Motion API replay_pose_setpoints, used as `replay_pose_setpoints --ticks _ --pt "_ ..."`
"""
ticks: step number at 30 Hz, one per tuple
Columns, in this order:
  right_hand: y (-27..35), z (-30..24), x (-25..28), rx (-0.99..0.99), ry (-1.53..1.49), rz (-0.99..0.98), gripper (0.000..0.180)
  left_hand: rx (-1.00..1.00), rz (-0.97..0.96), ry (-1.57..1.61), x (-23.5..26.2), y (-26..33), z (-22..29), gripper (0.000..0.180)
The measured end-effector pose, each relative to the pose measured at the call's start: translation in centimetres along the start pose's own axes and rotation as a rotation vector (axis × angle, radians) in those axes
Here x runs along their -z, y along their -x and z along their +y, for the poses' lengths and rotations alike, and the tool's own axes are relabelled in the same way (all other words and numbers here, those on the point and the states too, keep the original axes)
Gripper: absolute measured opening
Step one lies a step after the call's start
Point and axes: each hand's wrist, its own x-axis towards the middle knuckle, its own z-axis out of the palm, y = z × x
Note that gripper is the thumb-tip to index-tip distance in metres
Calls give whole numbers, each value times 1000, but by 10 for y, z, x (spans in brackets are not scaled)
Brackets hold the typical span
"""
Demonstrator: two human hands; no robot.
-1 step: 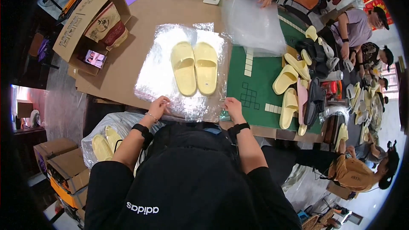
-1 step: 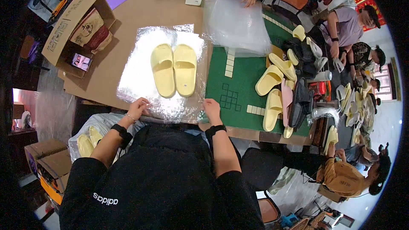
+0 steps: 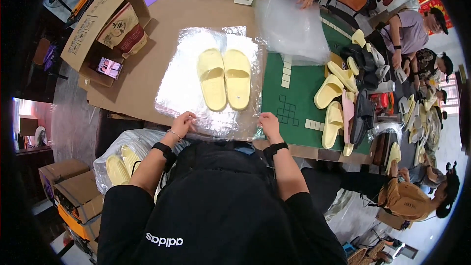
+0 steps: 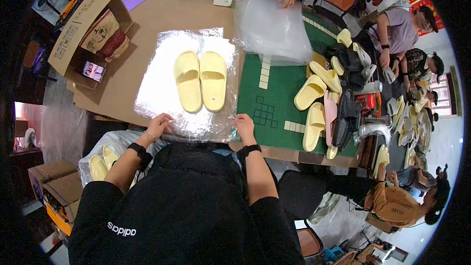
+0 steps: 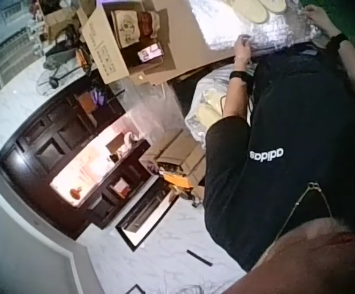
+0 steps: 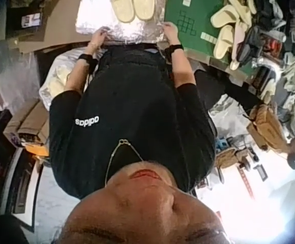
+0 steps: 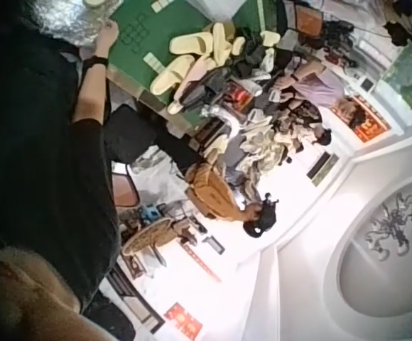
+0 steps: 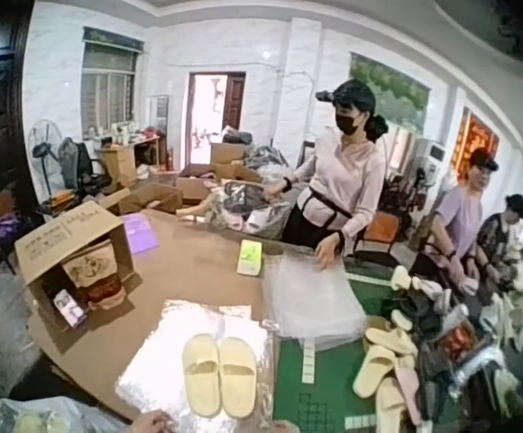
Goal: The recorder is packaging pairs of slippers into plastic bags and placing them into a large white sack at a footwear manufacturing facility.
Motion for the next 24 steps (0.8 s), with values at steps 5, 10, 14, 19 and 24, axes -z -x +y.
replay_pose_setpoints --ticks 5,10,14,19,24 --pt "6 -20 1 -28 146 -73 14 5 -18 -79 7 1 -12 26" --pt "-23 -14 -5 68 281 -7 14 -23 -68 -80 6 -4 -1 29" --pt "-38 -12 -1 168 399 177 15 3 -81 -73 8 -10 -3 27" --pt "-5 -56 -10 209 642 199 17 46 -84 -12 4 -2 1 28" --pt "22 -52 20 434 623 -224 36 24 -172 17 17 8 4 35"
